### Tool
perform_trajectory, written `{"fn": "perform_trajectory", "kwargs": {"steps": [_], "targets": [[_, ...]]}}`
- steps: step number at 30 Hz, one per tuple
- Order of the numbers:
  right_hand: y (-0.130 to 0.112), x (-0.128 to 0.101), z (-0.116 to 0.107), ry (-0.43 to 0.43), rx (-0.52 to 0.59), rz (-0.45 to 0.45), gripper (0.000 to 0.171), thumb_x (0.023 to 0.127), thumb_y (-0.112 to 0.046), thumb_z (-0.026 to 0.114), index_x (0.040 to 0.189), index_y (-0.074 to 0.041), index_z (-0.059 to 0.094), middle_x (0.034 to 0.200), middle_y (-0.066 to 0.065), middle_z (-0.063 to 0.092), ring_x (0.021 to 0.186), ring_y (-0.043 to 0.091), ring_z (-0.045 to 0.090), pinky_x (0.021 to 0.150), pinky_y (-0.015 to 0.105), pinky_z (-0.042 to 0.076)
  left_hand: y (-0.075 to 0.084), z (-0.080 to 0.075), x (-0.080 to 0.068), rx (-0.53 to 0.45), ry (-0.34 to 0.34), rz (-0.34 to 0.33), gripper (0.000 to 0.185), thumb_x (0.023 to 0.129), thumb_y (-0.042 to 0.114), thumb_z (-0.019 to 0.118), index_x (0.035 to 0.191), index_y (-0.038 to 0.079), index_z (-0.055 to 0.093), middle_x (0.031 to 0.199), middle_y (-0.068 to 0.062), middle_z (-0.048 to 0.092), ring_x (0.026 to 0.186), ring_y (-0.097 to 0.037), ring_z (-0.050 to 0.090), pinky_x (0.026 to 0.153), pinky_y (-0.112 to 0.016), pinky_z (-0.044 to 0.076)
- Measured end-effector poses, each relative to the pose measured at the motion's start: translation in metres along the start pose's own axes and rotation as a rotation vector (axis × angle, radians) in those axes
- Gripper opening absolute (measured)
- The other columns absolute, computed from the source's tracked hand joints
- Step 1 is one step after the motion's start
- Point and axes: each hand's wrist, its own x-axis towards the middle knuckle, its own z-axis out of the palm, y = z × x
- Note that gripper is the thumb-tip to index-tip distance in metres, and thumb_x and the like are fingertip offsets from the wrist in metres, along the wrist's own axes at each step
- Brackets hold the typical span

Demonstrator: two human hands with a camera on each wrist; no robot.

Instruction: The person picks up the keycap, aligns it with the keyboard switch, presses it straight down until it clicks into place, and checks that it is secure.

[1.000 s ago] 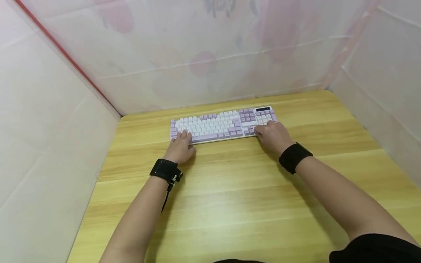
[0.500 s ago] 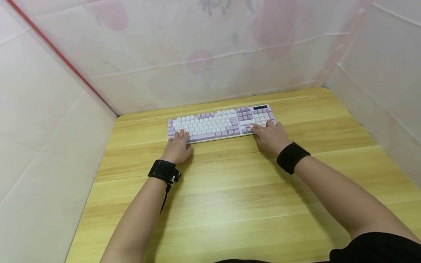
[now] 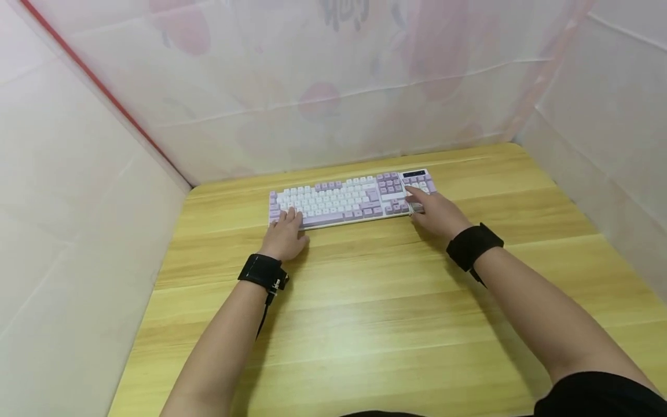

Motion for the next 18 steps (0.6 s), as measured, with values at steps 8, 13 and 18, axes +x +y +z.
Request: {"fn": "perform_trajectory", "kwargs": {"steps": [8,13,18], "targets": [[-0.008,0.01,0.008,-0.008,-0.003,-0.022,0.066,0.095,-0.007,0.06,0.154,-0.008,0.03,0.141,0.02,0.055,0.109,0.039,0.064,0.094,0.055,0.049,-0.01,0.002,0.0,-0.008,-0.019,-0.028,0.069,0.1,0.035,0.055,0.156,0.007,0.025,0.163,-0.016,0.017,0.152,-0.034,0.012,0.121,-0.053,0.018],[-0.009,0.021,0.013,0.008,-0.118,-0.06,0.063,0.095,-0.014,0.062,0.152,-0.008,0.035,0.106,0.023,0.066,0.082,0.033,0.062,0.079,0.047,0.049,-0.017,0.003,0.008,-0.016,0.002,-0.018,0.068,0.1,0.036,0.054,0.156,0.009,0.026,0.163,-0.015,0.019,0.151,-0.033,0.015,0.121,-0.052,0.017],[-0.016,0.032,0.014,0.025,-0.219,-0.104,0.059,0.096,-0.017,0.062,0.149,-0.005,0.041,0.129,0.023,0.06,0.112,0.042,0.056,0.1,0.058,0.042,-0.024,-0.001,0.02,-0.038,0.007,0.003,0.062,0.101,0.037,0.054,0.154,0.013,0.033,0.162,-0.013,0.023,0.15,-0.033,0.019,0.12,-0.055,0.019]]}}
